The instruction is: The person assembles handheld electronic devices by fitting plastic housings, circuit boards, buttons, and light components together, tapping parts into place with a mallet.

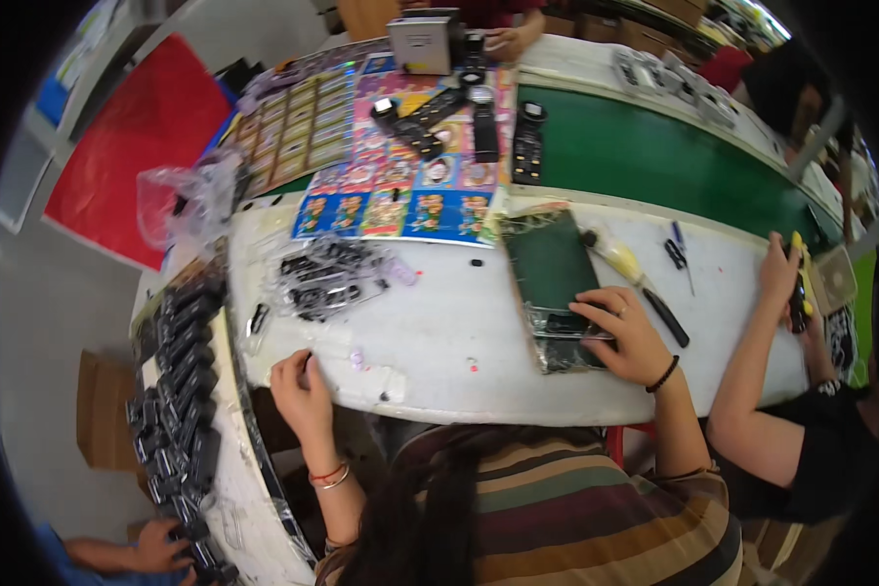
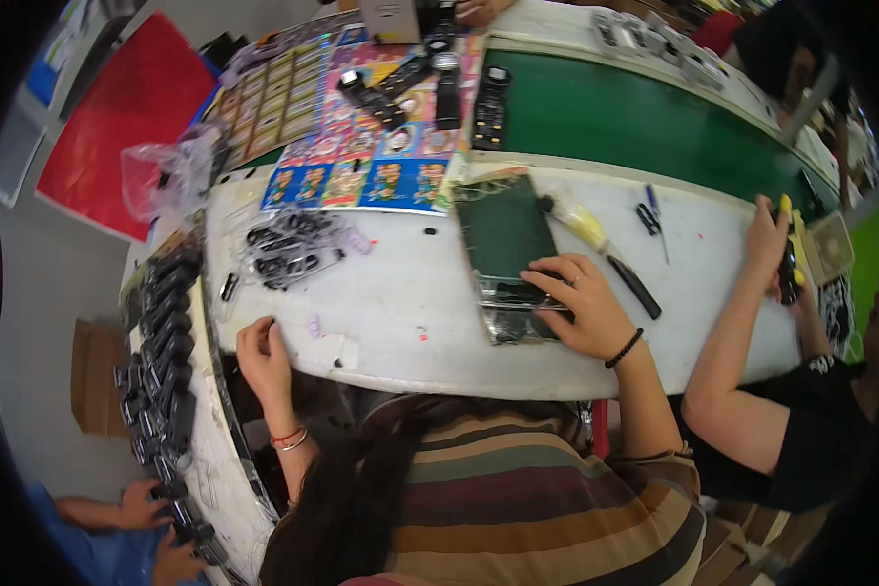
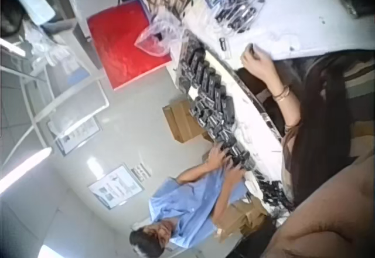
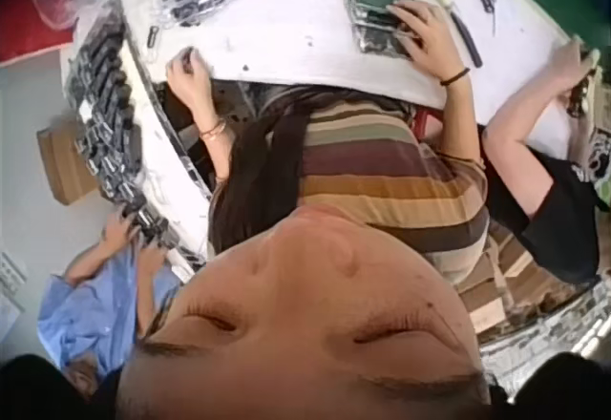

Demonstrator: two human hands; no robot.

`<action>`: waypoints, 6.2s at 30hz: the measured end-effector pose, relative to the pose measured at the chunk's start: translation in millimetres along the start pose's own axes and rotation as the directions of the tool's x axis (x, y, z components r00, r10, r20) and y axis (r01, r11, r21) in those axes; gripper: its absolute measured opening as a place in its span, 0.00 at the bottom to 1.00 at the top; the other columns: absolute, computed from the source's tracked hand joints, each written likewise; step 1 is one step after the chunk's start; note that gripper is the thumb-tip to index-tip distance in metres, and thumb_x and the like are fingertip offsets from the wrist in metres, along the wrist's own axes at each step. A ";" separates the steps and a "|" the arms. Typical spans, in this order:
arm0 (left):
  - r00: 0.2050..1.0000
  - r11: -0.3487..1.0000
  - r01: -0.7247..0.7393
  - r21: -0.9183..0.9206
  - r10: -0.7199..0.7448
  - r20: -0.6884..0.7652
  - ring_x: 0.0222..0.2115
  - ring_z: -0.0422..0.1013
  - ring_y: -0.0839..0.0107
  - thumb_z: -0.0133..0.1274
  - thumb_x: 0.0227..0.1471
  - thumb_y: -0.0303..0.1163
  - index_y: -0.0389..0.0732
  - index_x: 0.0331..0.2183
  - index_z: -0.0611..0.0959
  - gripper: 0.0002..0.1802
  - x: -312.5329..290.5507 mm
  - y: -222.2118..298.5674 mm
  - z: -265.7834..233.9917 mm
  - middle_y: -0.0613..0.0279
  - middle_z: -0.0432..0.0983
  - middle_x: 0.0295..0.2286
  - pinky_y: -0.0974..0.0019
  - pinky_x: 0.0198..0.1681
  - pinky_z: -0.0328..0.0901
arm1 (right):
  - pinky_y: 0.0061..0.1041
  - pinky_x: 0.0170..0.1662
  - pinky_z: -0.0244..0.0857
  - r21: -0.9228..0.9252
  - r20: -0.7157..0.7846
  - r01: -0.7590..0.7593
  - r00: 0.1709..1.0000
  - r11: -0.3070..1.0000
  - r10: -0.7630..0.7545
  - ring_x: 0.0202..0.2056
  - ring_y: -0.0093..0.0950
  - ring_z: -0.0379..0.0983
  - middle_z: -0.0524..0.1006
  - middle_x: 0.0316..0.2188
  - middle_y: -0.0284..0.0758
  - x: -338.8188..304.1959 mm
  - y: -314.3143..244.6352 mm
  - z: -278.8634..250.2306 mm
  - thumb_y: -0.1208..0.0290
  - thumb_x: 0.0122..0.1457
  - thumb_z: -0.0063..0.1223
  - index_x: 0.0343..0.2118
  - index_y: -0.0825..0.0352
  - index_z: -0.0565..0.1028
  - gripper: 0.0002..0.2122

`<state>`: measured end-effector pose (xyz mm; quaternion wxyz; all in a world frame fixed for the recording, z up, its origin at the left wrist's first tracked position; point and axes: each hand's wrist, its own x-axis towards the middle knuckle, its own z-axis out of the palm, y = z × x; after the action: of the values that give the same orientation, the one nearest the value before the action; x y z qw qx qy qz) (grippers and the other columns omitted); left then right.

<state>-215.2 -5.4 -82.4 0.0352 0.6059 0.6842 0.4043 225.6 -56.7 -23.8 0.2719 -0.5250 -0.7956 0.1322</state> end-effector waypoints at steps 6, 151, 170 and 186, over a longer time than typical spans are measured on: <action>0.994 0.983 -0.100 -0.154 0.104 0.021 0.27 0.69 0.69 0.53 0.52 0.24 0.36 0.33 0.81 0.05 11.1 53.7 17.4 0.58 0.74 0.29 0.68 0.31 0.64 | 0.36 0.56 0.57 0.102 -0.115 -0.047 0.992 0.994 0.058 0.52 0.40 0.61 0.70 0.50 0.37 -15.7 8.9 8.3 0.66 0.45 0.67 0.49 0.64 0.73 0.26; 0.552 0.558 -0.241 -0.794 0.752 0.361 0.28 0.76 0.60 0.45 0.50 0.28 0.33 0.35 0.81 0.13 15.4 208.1 99.5 0.51 0.79 0.28 0.65 0.35 0.69 | 0.34 0.51 0.62 -0.090 -0.183 0.078 0.979 0.993 -0.094 0.50 0.39 0.67 0.72 0.48 0.39 8.1 -15.3 -2.8 0.63 0.49 0.61 0.51 0.67 0.69 0.27; 0.644 0.570 -0.231 -0.788 0.697 0.315 0.19 0.71 0.62 0.50 0.48 0.29 0.35 0.32 0.81 0.09 7.7 214.4 101.6 0.53 0.76 0.22 0.66 0.25 0.66 | 0.42 0.28 0.63 -0.045 -0.070 -0.648 0.761 0.760 0.645 0.26 0.52 0.71 0.72 0.22 0.51 -169.5 -62.3 -11.9 0.67 0.61 0.44 0.38 0.69 0.68 0.09; 0.644 0.623 -0.269 -0.734 0.683 0.344 0.23 0.75 0.63 0.46 0.51 0.28 0.34 0.34 0.82 0.12 4.3 208.5 93.1 0.52 0.79 0.26 0.67 0.29 0.67 | 0.38 0.24 0.60 0.206 -0.194 -0.589 0.758 0.781 0.623 0.21 0.50 0.69 0.70 0.18 0.48 -108.1 -77.4 -32.2 0.69 0.63 0.43 0.37 0.70 0.66 0.08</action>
<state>0.8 33.1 -18.7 0.3304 0.8198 0.2626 0.3871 217.5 -189.3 9.1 0.3469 -0.7474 -0.5309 0.1980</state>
